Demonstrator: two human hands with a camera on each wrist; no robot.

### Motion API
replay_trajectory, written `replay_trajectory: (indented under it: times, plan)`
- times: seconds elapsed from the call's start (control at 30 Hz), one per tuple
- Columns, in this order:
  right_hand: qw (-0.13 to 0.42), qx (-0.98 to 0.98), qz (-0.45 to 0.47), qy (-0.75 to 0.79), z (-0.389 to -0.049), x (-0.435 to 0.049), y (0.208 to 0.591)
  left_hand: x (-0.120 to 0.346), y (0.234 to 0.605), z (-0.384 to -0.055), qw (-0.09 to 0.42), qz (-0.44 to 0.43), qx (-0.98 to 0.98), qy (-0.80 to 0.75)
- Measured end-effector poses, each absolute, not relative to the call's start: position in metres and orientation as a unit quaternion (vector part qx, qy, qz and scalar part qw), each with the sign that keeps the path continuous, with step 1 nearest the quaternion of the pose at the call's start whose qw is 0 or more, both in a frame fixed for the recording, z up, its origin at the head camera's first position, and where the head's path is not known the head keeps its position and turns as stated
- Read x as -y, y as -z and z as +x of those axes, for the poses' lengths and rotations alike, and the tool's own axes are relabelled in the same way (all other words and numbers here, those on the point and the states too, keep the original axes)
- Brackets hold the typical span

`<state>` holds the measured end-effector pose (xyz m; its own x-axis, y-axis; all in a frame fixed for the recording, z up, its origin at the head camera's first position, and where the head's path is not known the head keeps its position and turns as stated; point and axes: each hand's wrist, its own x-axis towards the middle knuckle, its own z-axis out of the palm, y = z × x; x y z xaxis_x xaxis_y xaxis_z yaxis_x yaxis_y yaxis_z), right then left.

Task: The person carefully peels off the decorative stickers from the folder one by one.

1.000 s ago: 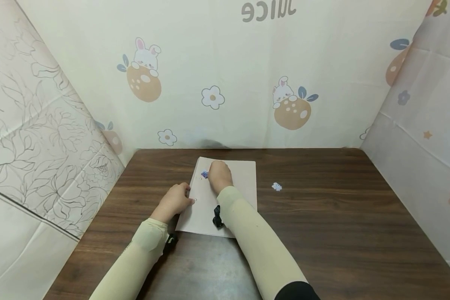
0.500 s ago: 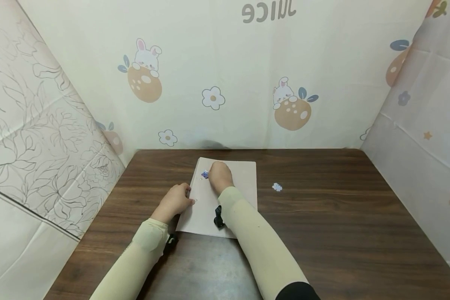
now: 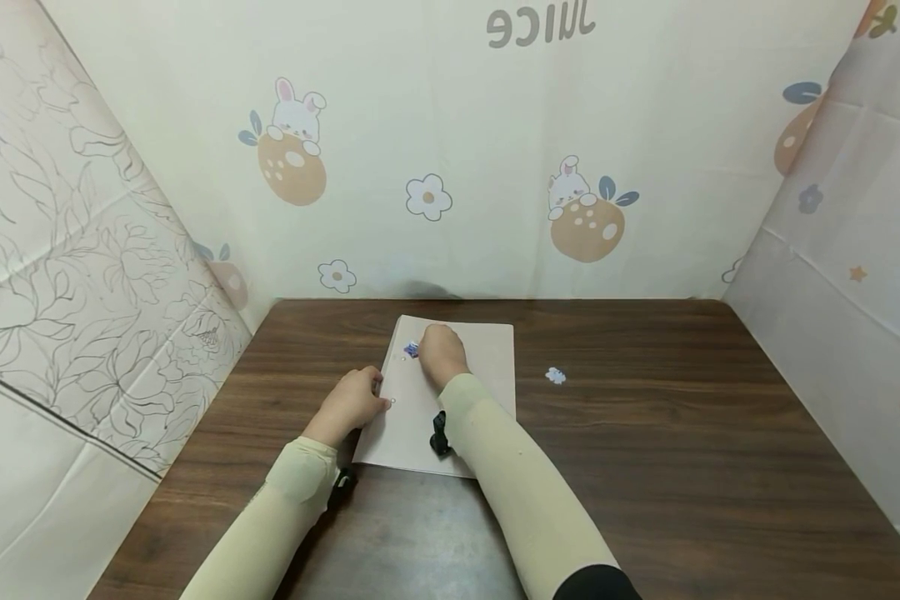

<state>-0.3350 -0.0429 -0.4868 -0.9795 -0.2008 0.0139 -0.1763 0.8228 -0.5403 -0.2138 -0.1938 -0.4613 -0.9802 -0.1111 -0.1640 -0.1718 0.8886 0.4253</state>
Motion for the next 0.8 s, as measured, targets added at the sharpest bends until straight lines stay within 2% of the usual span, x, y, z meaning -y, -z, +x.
replay_trajectory:
  times: [0.8]
  plan:
    - [0.037,-0.953,-0.109,0.281,-0.3293,0.0375,0.4818,0.1935,0.4617,-0.2136,0.067,-0.073,-0.969,-0.226]
